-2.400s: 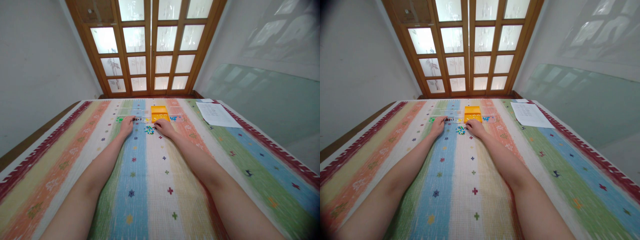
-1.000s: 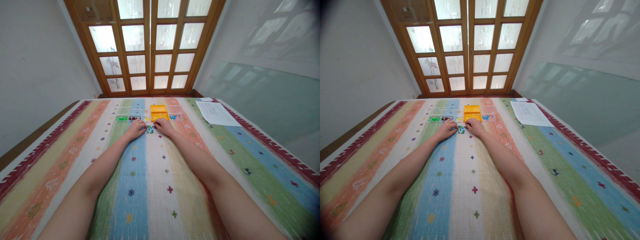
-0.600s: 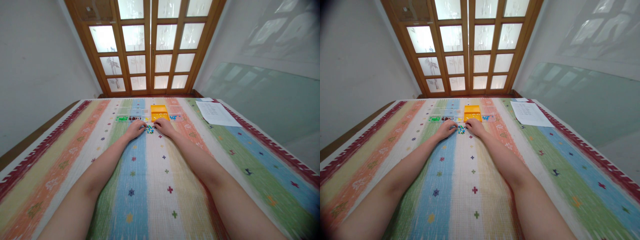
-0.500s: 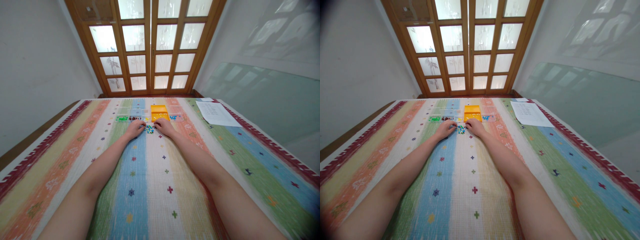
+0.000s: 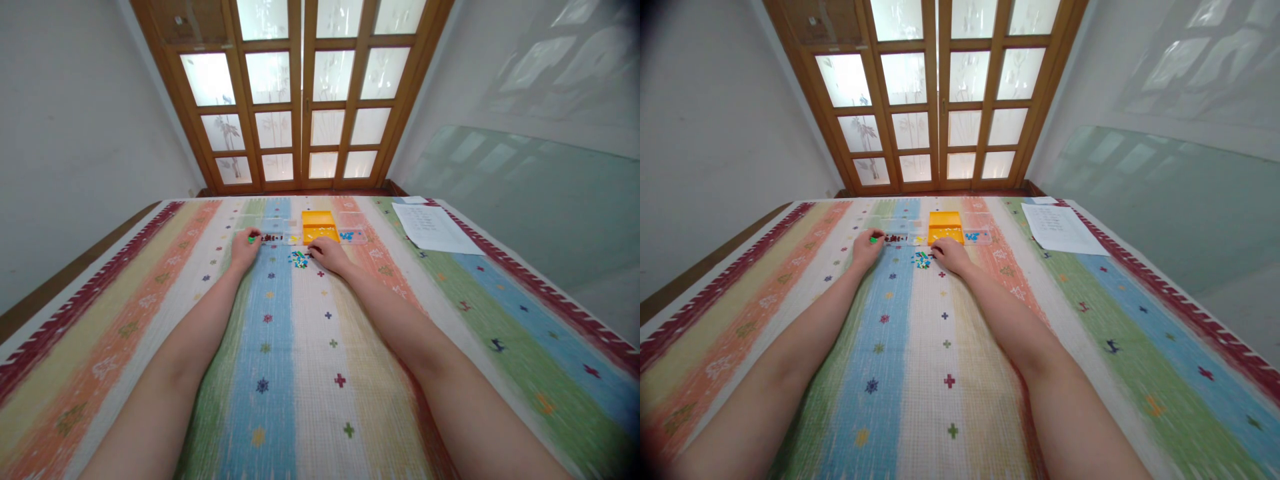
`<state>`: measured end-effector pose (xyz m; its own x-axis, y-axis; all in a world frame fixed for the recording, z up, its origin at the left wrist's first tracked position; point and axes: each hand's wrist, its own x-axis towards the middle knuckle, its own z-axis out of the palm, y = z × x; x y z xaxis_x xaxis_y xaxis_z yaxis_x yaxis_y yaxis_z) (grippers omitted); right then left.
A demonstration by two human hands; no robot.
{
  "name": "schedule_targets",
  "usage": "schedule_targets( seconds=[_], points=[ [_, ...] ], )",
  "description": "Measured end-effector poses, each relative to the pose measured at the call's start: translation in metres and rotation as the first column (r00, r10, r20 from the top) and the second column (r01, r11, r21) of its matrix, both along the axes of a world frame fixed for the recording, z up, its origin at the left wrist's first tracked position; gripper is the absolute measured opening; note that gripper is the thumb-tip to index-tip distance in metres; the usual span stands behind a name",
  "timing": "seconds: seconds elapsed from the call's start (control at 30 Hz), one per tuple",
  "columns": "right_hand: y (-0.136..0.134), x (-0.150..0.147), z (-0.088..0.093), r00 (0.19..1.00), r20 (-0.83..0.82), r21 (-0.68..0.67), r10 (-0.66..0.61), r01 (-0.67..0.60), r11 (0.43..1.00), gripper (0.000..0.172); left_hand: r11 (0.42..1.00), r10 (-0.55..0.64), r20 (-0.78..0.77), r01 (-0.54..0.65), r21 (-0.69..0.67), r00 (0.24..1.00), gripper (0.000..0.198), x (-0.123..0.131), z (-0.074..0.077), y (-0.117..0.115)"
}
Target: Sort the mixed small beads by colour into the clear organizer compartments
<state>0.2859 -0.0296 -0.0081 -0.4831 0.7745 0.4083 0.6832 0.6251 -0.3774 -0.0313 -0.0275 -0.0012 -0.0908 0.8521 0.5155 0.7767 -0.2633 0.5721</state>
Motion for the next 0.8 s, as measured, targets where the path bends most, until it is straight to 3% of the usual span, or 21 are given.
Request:
schedule_targets(
  seconds=[0.17,0.3,0.67,0.8],
  points=[
    [0.0,-0.001,0.0,1.0,0.008,-0.015,-0.013,0.013,1.0,0.017,0.971,0.24,0.06,-0.239,-0.018,0.969,0.022,-0.024,0.0,0.005],
    [0.0,0.0,0.0,1.0,0.004,-0.019,-0.011,0.011,1.0,0.017,0.932,0.362,0.094,-0.357,-0.065,0.928,0.024,-0.034,-0.004,0.007],
    [0.002,0.001,-0.002,0.999,-0.028,-0.014,0.02,-0.021,1.0,0.016,0.944,0.326,0.124,-0.317,-0.09,0.937,0.024,-0.024,0.006,-0.001],
    [0.004,0.003,-0.004,0.996,-0.046,-0.026,0.079,-0.08,0.996,0.019,0.949,0.31,0.066,-0.305,-0.076,0.949,0.024,-0.023,0.003,0.001]
  ],
)
